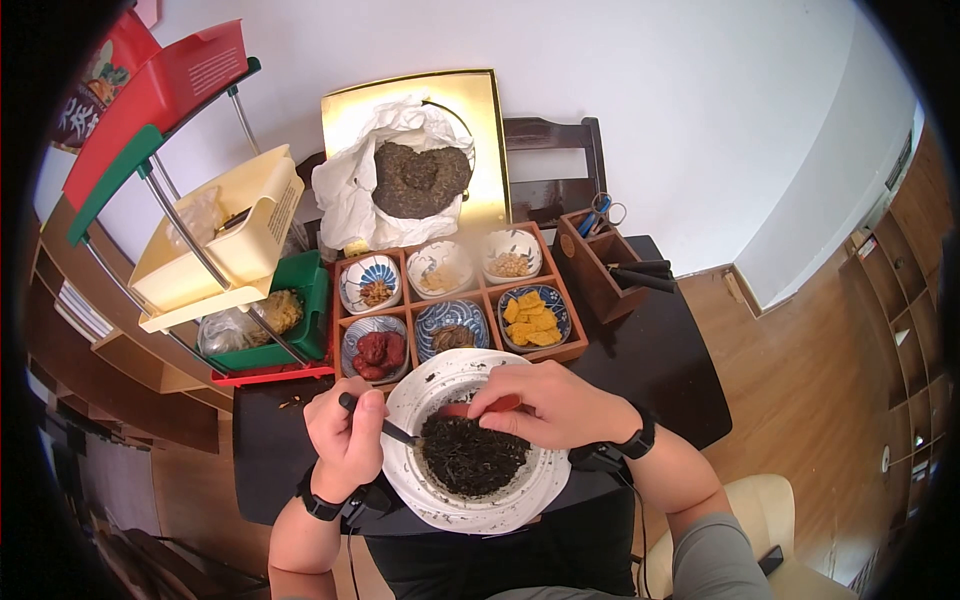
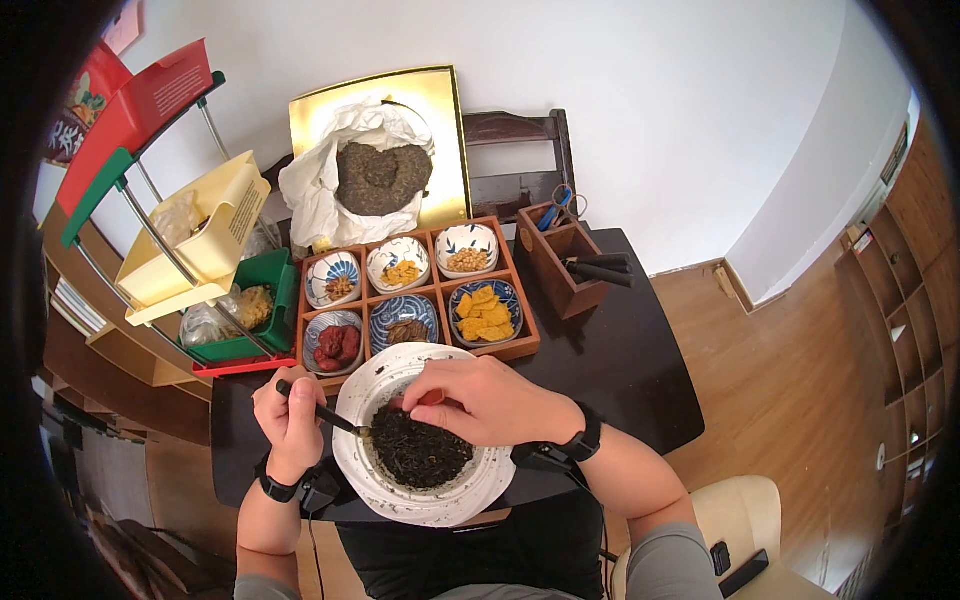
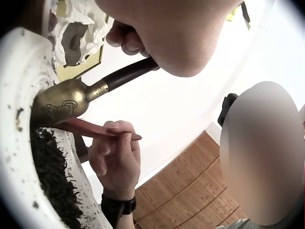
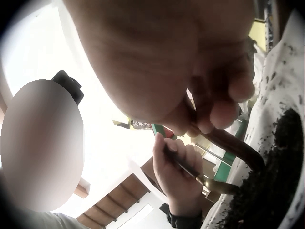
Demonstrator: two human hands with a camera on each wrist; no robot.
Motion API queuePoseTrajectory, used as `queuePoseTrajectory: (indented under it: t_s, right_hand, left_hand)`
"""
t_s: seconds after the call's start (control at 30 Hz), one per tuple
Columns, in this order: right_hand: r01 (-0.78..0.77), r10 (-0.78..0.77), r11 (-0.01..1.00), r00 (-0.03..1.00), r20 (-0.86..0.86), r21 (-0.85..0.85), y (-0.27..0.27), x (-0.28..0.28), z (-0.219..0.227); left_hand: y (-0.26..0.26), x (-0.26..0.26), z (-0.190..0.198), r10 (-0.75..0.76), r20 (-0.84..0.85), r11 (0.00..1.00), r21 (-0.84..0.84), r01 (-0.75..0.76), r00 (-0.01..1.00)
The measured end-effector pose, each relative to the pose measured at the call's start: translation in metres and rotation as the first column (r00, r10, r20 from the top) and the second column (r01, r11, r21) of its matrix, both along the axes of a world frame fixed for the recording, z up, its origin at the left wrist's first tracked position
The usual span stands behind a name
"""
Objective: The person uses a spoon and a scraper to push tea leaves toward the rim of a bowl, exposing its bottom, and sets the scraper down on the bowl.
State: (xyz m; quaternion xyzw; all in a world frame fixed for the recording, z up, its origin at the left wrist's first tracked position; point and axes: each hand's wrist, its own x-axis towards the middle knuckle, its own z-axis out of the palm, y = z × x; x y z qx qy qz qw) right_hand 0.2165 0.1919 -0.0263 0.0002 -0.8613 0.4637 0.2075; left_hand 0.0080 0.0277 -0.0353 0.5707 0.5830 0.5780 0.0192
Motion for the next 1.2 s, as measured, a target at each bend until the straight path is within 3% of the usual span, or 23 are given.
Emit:
queuePoseTrajectory:
  t_s: [0.13, 0.27, 0.33, 0.37, 0.43, 0.57, 0.63, 0.67, 0.73, 0.83, 0.93, 0.97, 1.03, 1.13, 1.2]
  right_hand:
    - [-0.083, 0.086, 0.996, 0.993, 0.075, -0.039, 0.0014, 0.0021, 0.0023]
    - [-0.041, 0.055, 0.987, 0.995, 0.085, -0.158, 0.0007, 0.007, 0.0069]
    - [0.047, -0.055, 0.996, 0.993, -0.103, -0.074, 0.0018, 0.0069, 0.0039]
    - [0.044, -0.051, 0.996, 0.993, -0.102, -0.073, 0.0025, 0.0069, 0.0044]
    - [0.129, -0.11, 0.985, 0.981, -0.158, 0.115, 0.0036, 0.0068, 0.0054]
    - [0.106, -0.1, 0.985, 0.994, -0.049, 0.139, 0.0003, 0.0052, 0.0036]
    - [0.012, -0.011, 0.998, 1.0, -0.012, 0.06, 0.0007, 0.0051, 0.0012]
    - [0.012, -0.011, 0.998, 1.0, -0.012, 0.06, 0.0006, 0.0061, 0.0022]
    - [0.037, -0.038, 0.995, 0.999, -0.017, -0.092, 0.0004, 0.0087, 0.005]
    - [0.079, -0.085, 0.995, 0.987, -0.136, -0.053, 0.0016, 0.004, 0.0022]
    - [0.04, -0.034, 0.999, 0.99, -0.135, 0.037, 0.002, -0.0012, -0.0009]
    - [0.04, -0.035, 0.999, 0.99, -0.135, 0.037, 0.002, -0.0005, -0.0008]
    - [-0.029, 0.028, 0.999, 0.999, 0.02, 0.016, 0.0018, 0.0021, 0.0001]
    - [-0.022, 0.027, 0.997, 0.997, 0.07, -0.07, 0.003, 0.0071, 0.0049]
    - [-0.006, 0.005, 0.998, 1.0, -0.024, -0.067, 0.0052, 0.0058, -0.0008]
  left_hand:
    - [0.0009, -0.0001, -0.0005, -0.006, -0.044, 1.0, 0.004, 0.007, 0.999]
    - [0.0019, 0.0011, 0.0003, -0.009, -0.043, 1.0, -0.017, 0.008, 0.999]
    - [0.0025, 0.0016, 0.0011, -0.022, -0.044, 0.999, -0.042, 0.021, 0.999]
    - [0.0031, 0.0021, 0.0014, -0.019, -0.044, 0.999, -0.041, 0.017, 0.999]
    - [0.0039, 0.003, 0.0019, -0.04, -0.025, 0.999, -0.027, 0.039, 0.999]
    - [0.0043, 0.002, -0.0006, -0.04, -0.031, 0.999, -0.031, 0.039, 0.999]
    - [0.0045, 0.0018, -0.0006, -0.038, -0.032, 0.999, -0.031, 0.037, 0.999]
    - [0.0048, 0.0012, -0.0011, -0.038, -0.032, 0.999, -0.03, 0.037, 0.999]
    - [0.005, -0.0002, -0.0021, -0.069, -0.088, 0.998, -0.015, 0.068, 0.994]
    - [0.0046, -0.0004, -0.0011, -0.074, -0.089, 0.997, -0.02, 0.072, 0.993]
    - [0.0054, 0.0011, 0.0002, -0.075, -0.085, 0.997, -0.014, 0.074, 0.994]
    - [0.0056, 0.0011, 0.0, -0.075, -0.085, 0.997, -0.014, 0.075, 0.994]
    - [0.0057, 0.001, -0.0008, -0.078, -0.075, 0.997, -0.006, 0.078, 0.994]
    - [0.004, 0.001, -0.0002, -0.058, -0.028, 0.998, -0.034, 0.057, 0.998]
    - [0.0044, 0.0016, 0.0008, -0.059, -0.031, 0.998, -0.027, 0.058, 0.998]
